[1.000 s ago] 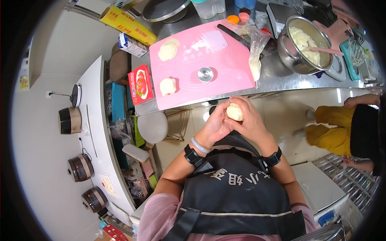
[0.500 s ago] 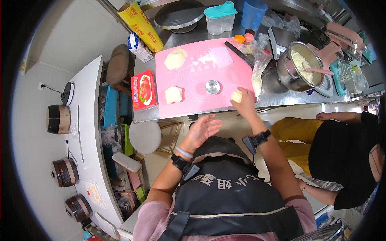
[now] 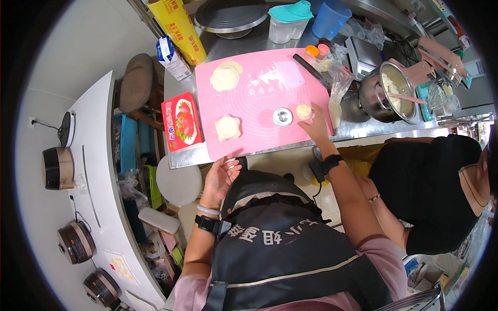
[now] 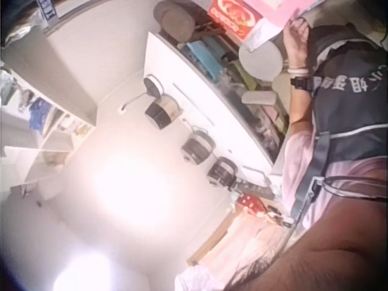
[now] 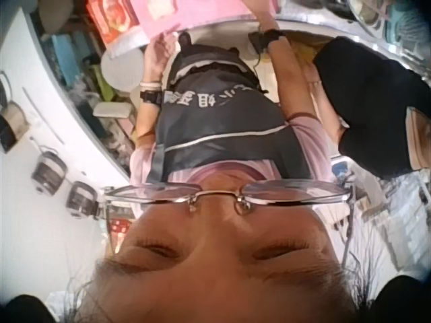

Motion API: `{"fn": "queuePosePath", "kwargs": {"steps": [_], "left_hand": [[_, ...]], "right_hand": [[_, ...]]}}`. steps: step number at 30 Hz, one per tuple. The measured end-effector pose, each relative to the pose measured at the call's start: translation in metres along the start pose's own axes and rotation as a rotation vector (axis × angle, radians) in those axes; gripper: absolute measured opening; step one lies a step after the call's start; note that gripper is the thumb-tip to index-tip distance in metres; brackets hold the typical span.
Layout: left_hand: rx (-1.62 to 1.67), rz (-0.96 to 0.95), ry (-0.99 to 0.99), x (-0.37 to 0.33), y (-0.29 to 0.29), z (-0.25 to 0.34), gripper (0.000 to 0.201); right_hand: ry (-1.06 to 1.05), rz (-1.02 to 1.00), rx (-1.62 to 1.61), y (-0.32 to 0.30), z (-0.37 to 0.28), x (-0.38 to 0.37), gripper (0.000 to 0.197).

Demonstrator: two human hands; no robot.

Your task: The person prepares dough by hand, shapes it, and then places it into a microwave to heat it.

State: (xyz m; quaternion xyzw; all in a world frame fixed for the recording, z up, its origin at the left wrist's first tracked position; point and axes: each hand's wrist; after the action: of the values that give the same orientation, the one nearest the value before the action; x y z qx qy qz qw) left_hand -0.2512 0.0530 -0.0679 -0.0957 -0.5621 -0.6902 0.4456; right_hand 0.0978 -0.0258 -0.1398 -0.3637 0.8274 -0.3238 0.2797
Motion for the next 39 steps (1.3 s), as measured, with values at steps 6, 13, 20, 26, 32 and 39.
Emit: {"fn": "queuePosePath", "kwargs": {"steps": [6, 13, 20, 26, 32, 39], "left_hand": [[-0.083, 0.019, 0.041, -0.02, 0.013, 0.02, 0.017], [-0.167, -0.059, 0.108, -0.046, 0.021, 0.037, 0.016], [-0.036, -0.051, -0.002, -0.05, 0.056, 0.047, 0.045], [0.212, -0.438, -0.18, -0.045, 0.077, 0.053, 0.061], [0.161, -0.372, -0.175, -0.053, 0.069, 0.058, 0.05], [0.156, -0.321, -0.306, -0.072, 0.059, 0.06, 0.039]], "right_hand": [[0.085, 0.08, 0.028, -0.022, 0.017, 0.024, 0.047], [0.532, -0.055, -0.158, -0.049, -0.017, 0.048, 0.028], [0.117, -0.227, -0.506, -0.073, -0.086, 0.032, 0.029], [0.305, -0.212, -0.479, -0.067, -0.085, 0.053, 0.025], [0.398, -0.277, -0.431, -0.059, -0.087, 0.063, 0.026], [0.461, -0.238, -0.439, -0.051, -0.09, 0.086, 0.025]]}}
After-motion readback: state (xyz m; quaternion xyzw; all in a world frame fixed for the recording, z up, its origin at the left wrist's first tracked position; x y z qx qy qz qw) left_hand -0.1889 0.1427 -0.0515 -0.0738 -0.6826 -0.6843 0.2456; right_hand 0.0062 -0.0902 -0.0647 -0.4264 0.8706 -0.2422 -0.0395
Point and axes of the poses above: each hand's wrist, its own x-axis away from the middle knuckle, its own y-axis out of the palm, z = x × y, and after that the axes turned 7 degrees about x, right-handed
